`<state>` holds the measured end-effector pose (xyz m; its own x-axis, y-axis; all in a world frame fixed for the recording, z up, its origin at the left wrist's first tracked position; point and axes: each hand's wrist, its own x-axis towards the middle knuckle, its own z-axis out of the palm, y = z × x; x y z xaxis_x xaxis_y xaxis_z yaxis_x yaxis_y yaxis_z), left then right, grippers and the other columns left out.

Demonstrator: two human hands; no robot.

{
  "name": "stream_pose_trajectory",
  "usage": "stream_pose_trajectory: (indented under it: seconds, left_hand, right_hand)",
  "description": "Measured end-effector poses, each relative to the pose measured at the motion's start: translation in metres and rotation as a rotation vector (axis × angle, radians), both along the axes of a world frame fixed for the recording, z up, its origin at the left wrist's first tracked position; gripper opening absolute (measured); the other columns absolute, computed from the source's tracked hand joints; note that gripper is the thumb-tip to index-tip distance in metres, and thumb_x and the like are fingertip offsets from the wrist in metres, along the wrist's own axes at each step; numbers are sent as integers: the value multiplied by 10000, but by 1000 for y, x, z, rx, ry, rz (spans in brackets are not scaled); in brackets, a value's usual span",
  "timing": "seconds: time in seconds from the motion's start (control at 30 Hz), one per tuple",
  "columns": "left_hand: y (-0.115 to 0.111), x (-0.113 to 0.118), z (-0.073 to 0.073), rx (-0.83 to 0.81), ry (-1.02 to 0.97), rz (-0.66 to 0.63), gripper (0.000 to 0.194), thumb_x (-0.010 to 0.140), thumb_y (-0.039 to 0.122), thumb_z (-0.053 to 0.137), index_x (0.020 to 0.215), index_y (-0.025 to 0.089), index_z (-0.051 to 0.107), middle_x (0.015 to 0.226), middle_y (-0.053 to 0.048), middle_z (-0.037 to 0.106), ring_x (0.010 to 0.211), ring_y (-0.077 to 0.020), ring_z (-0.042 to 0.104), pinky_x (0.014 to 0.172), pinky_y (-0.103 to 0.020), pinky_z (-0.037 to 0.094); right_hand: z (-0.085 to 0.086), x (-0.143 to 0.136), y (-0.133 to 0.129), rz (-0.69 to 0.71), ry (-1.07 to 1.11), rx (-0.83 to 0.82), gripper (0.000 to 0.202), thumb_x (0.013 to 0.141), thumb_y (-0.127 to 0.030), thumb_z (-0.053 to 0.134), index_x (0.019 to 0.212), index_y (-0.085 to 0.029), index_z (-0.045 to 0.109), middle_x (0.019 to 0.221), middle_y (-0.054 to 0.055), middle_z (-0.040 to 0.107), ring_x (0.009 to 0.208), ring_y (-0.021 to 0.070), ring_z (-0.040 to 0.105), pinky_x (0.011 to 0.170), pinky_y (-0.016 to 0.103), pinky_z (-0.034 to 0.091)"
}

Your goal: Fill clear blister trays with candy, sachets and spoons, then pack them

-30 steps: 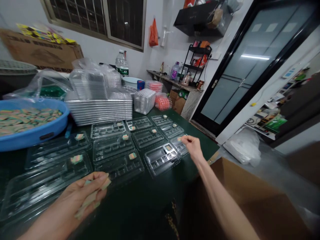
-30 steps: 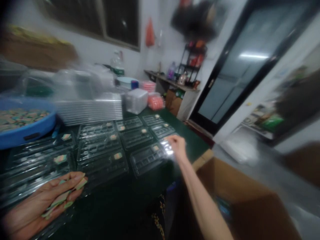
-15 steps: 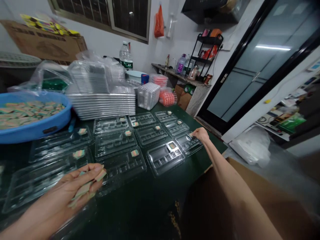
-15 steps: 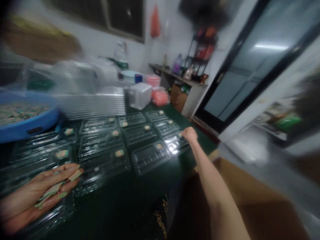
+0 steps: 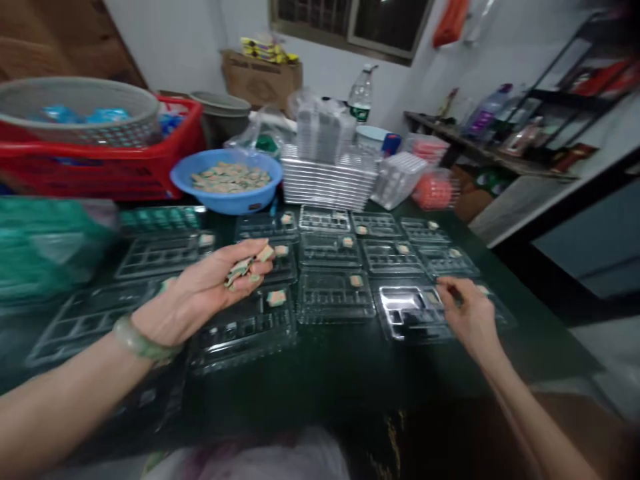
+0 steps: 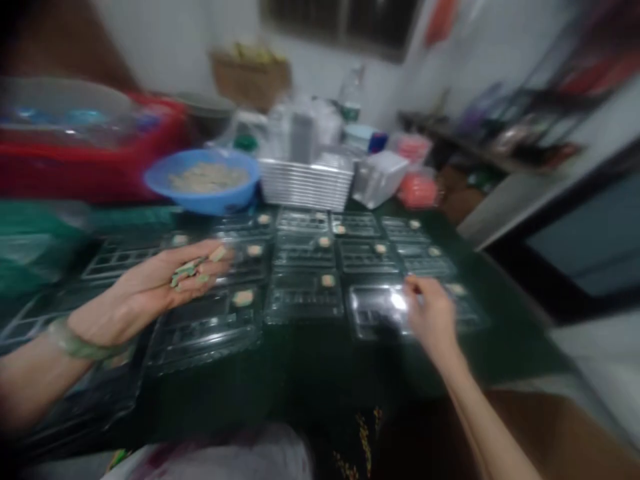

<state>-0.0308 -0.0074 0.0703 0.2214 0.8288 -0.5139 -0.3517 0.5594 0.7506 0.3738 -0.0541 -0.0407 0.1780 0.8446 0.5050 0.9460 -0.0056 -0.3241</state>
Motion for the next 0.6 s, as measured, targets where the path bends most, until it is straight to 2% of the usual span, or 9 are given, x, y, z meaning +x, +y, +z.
stream_pose_trajectory:
  seconds: [0.07, 0.13, 0.27, 0.33, 0.47, 0.6]
  left_hand:
    - [-2, -23, 9, 68, -138, -43, 210, 873, 177, 478, 671, 128, 510, 532, 48, 446, 375, 6, 343, 353, -79, 259]
    - [-7, -46, 19, 102, -211, -10, 262, 900, 202, 421, 664, 124, 505, 526, 50, 445, 374, 12, 333, 357, -73, 247]
    - [-25, -89, 29, 198, -275, 123, 347, 917, 238, 315, 689, 95, 534, 550, 49, 504, 404, 17, 366, 388, -74, 246]
    - [-34, -109, 29, 252, -294, 200, 359, 928, 243, 287, 712, 92, 531, 577, 47, 508, 427, 18, 394, 406, -66, 262]
    - [-48, -146, 24, 236, -206, 343, 354, 949, 190, 244, 679, 119, 462, 506, 45, 397, 335, -11, 341, 312, -87, 255]
    - [-58, -175, 17, 290, -235, 426, 268, 936, 163, 278, 731, 126, 446, 566, 24, 418, 365, -29, 374, 310, -116, 297]
  right_hand:
    - [-8, -28, -10, 138, -115, 24, 259, 822, -323, 478, 977, -176, 624, 938, 84, 624, 864, 209, 574, 785, 348, 446]
    - [-14, -51, -17, 198, -192, 45, 256, 828, -326, 482, 985, -184, 626, 988, 98, 608, 908, 236, 560, 803, 390, 442]
    - [-22, -98, -29, 323, -94, 126, 228, 836, -286, 496, 1006, -184, 609, 1002, 105, 592, 939, 234, 552, 839, 406, 447]
    - [-25, -130, -41, 412, -20, 148, 218, 832, -243, 515, 1028, -190, 593, 1026, 103, 584, 960, 223, 549, 857, 405, 448]
    - [-36, -191, -68, 610, 54, 129, 275, 822, -158, 537, 1095, -186, 559, 1068, 103, 562, 984, 209, 541, 836, 388, 459]
    - [-47, -215, -80, 678, 68, 113, 263, 831, -156, 535, 1092, -168, 557, 1042, 111, 562, 952, 209, 541, 785, 374, 467]
